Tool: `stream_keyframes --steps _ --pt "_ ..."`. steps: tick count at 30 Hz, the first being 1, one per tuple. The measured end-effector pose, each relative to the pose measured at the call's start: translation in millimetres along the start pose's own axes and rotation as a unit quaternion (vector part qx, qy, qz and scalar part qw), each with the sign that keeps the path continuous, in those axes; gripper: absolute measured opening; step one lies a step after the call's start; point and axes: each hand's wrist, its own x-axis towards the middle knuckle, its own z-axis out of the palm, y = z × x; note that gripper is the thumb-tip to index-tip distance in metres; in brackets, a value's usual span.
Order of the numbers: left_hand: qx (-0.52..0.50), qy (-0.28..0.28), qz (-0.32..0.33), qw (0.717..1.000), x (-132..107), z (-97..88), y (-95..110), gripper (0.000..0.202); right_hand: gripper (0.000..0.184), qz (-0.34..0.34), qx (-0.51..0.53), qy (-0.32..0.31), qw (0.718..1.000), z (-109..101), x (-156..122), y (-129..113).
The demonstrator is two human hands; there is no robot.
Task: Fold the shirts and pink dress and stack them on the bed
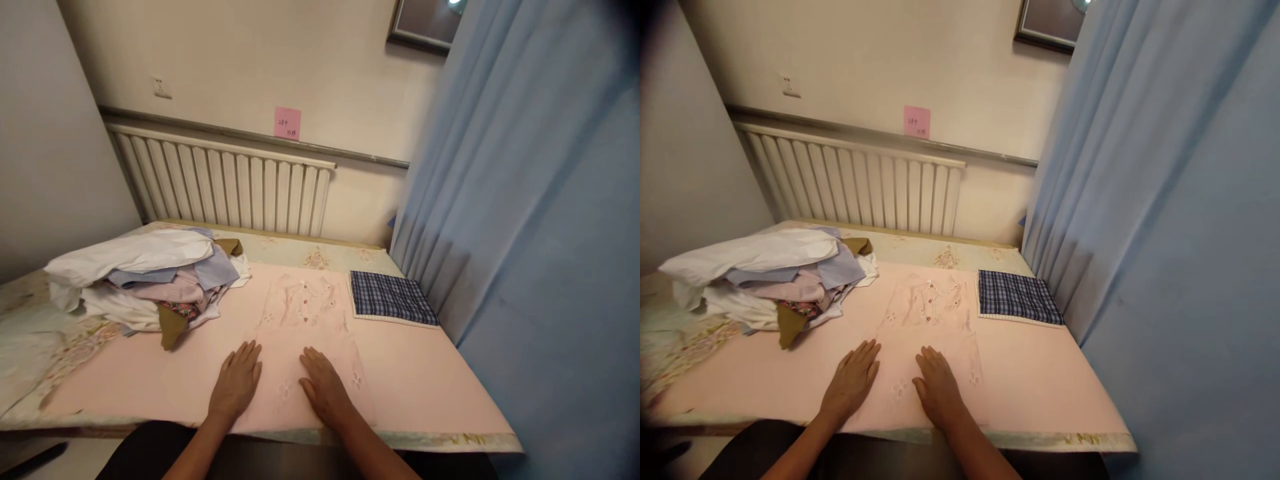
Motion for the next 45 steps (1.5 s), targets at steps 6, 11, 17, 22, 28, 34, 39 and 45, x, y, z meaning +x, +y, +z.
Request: stream_keyframes --steps 6,11,17,22,28,34,39,45 --pt "0.0 -0.007 -0.003 1.0 0 -1.5 0 0.048 0.053 0.021 -0.014 0.017 1.0 -5 7 5" --pt "-0.006 -0.004 -0.004 1.0 0 -2.7 1 0.048 0.055 0.016 -0.048 -0.028 0.998 -4 15 15" --pt "-0.001 -0.022 -0.007 1.0 0 -5.3 1 0.047 0.051 0.015 -0.069 -0.056 0.996 5 11 26" --pt "0.033 -0.034 -0.061 0.997 12 -15.7 21 0.045 0.05 0.012 -0.084 -0.04 0.996 6 10 25" --pt "-0.056 0.014 0.04 0.998 39 3.2 86 0.046 0.049 0.003 -0.098 -0.017 0.995 9 11 27" --pt "-0.092 -0.027 0.097 0.991 42 29.3 111 0.048 0.05 0.024 -0.097 -0.033 0.994 12 13 30" --pt "-0.052 -0.037 0.086 0.994 44 26.9 101 0.05 0.046 0.05 -0.097 -0.028 0.994 14 14 32" --pt "-0.032 -0.063 0.066 0.995 49 22.2 97 0.055 0.046 0.075 -0.106 -0.013 0.991 16 13 43"
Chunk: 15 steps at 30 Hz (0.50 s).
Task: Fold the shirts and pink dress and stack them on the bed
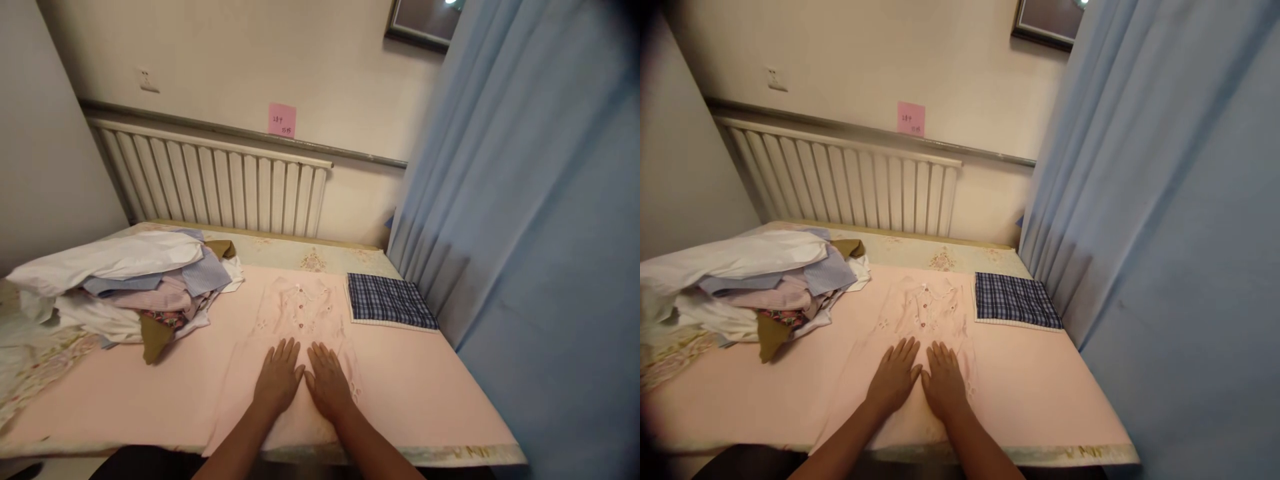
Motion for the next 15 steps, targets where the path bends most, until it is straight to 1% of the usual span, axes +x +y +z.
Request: stream_keyframes --steps 6,11,15 --pt "0.006 0.002 -0.019 1.0 -2 -4.2 -6 0.055 0.046 0.022 -0.016 -0.005 1.0 -6 -2 22" --pt "0.018 0.005 -0.023 1.0 -7 -8.5 -20 0.054 0.048 0.044 -0.029 -0.007 0.999 -7 -5 39" --pt "0.015 -0.005 -0.031 0.999 -11 -10.4 -32 0.054 0.05 0.04 -0.041 -0.013 0.998 -6 -7 48"
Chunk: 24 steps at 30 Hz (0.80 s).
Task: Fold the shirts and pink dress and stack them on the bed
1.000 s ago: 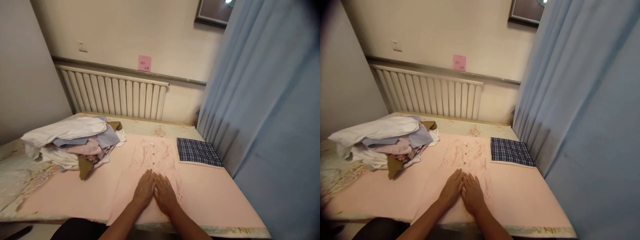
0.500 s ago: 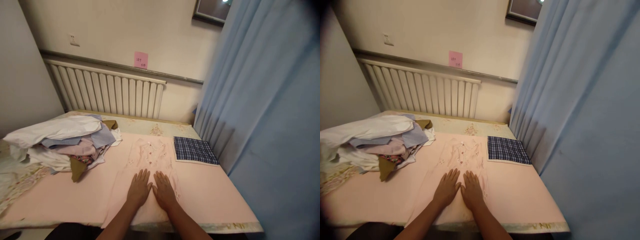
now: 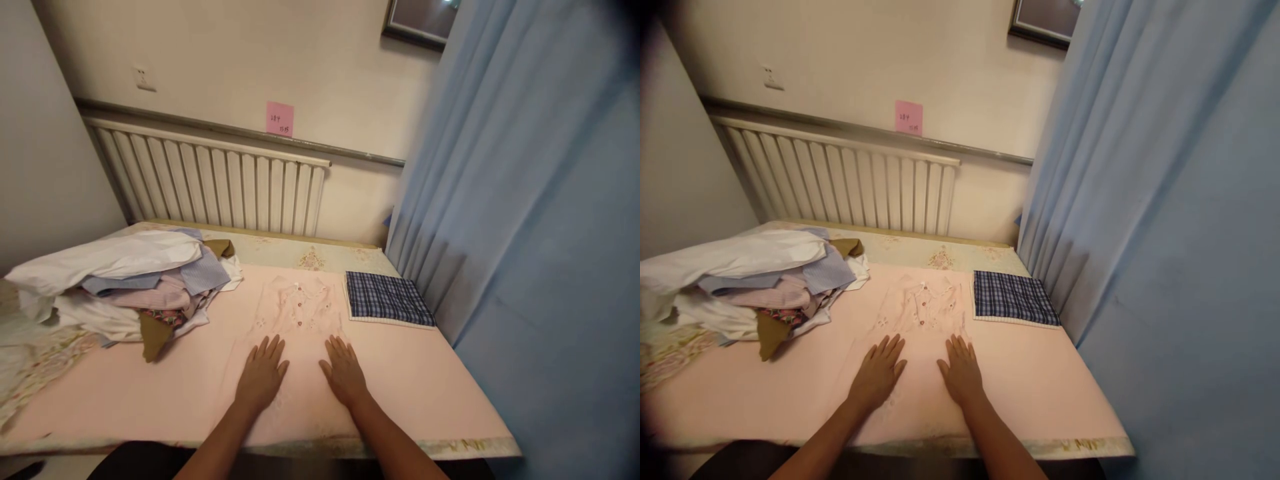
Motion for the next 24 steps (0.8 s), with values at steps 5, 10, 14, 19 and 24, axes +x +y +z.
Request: stream_keyframes --steps 5,10,14,19,24 --pt "0.001 0.001 -0.011 1.0 -3 -1.1 -10 0.056 0.052 0.011 -0.011 -0.006 1.0 0 -3 8" --pt "0.003 -0.002 -0.022 1.0 -6 -4.0 -17 0.056 0.051 0.017 -0.014 -0.003 1.0 0 -6 15" --pt "0.007 -0.008 -0.042 0.999 -9 -5.9 -25 0.056 0.054 0.03 -0.018 -0.027 0.999 -3 -7 15" --pt "0.021 -0.012 -0.067 0.997 -10 -7.0 -33 0.058 0.058 0.053 -0.032 -0.055 0.997 -4 -7 14" --pt "0.032 -0.006 -0.086 0.996 -11 -8.9 -34 0.058 0.058 0.064 -0.042 -0.056 0.996 -2 -11 19"
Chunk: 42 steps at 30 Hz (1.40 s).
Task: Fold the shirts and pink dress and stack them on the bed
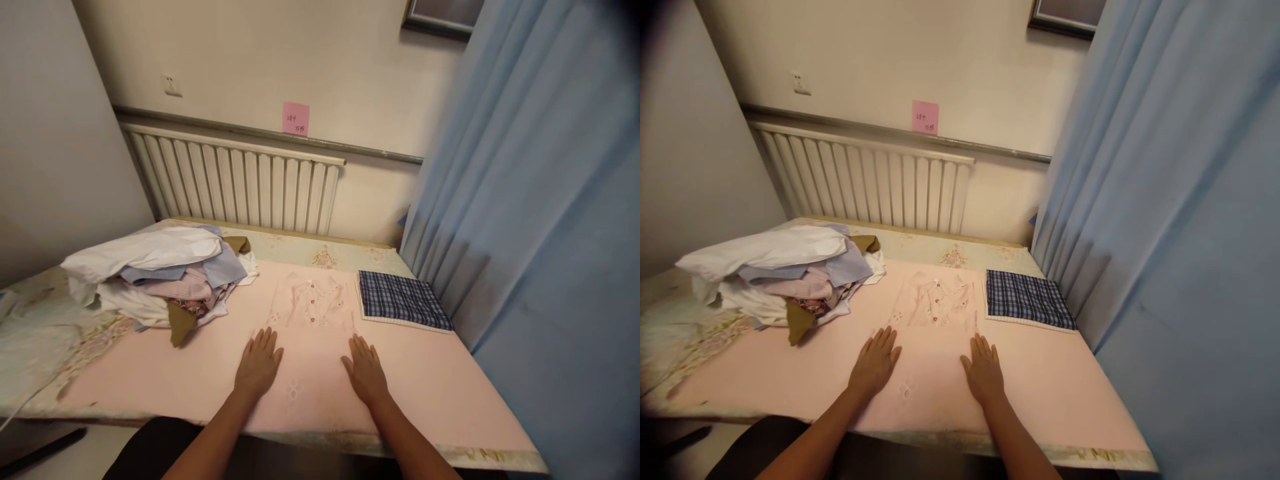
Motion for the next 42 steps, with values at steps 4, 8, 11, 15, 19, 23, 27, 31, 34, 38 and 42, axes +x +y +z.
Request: stream_keyframes --steps 4,8,11,15,19,23,27,31,34,38,42 --pt "0.003 0.008 -0.034 0.999 -1 -1.0 0 0.058 0.059 0.008 -0.004 -0.005 1.0 -1 -2 4" --pt "0.001 0.005 -0.042 0.999 -1 -1.1 0 0.057 0.058 0.015 0.001 -0.003 1.0 -3 -5 7" --pt "0.003 0.009 -0.041 0.999 -1 -2.2 1 0.057 0.058 0.023 0.011 -0.007 1.0 -4 -5 14" --pt "0.008 0.014 -0.036 0.999 -1 -3.1 1 0.057 0.058 0.068 0.038 -0.004 0.997 -10 -2 20" --pt "0.014 0.016 -0.036 0.999 0 -1.0 0 0.057 0.058 0.053 0.051 0.083 0.994 -23 5 -5" --pt "0.019 0.016 -0.033 0.999 1 0.6 -1 0.058 0.054 -0.086 0.093 0.075 0.989 -24 8 -57" --pt "0.023 0.006 -0.036 0.999 1 0.4 0 0.058 0.058 -0.172 0.124 0.026 0.977 -15 5 -83" --pt "0.028 0.016 -0.03 0.999 1 0.6 -1 0.058 0.057 -0.128 0.108 0.008 0.986 -10 4 -65" --pt "0.025 0.013 -0.034 0.999 1 0.9 -1 0.059 0.055 -0.09 0.082 0.0 0.993 -10 7 -40" --pt "0.019 0.007 -0.038 0.999 1 0.6 0 0.059 0.056 -0.057 0.042 0.003 0.997 -8 7 -14" --pt "0.012 0.008 -0.037 0.999 2 1.8 -1 0.059 0.054 -0.043 0.025 0.025 0.998 -6 -1 3"
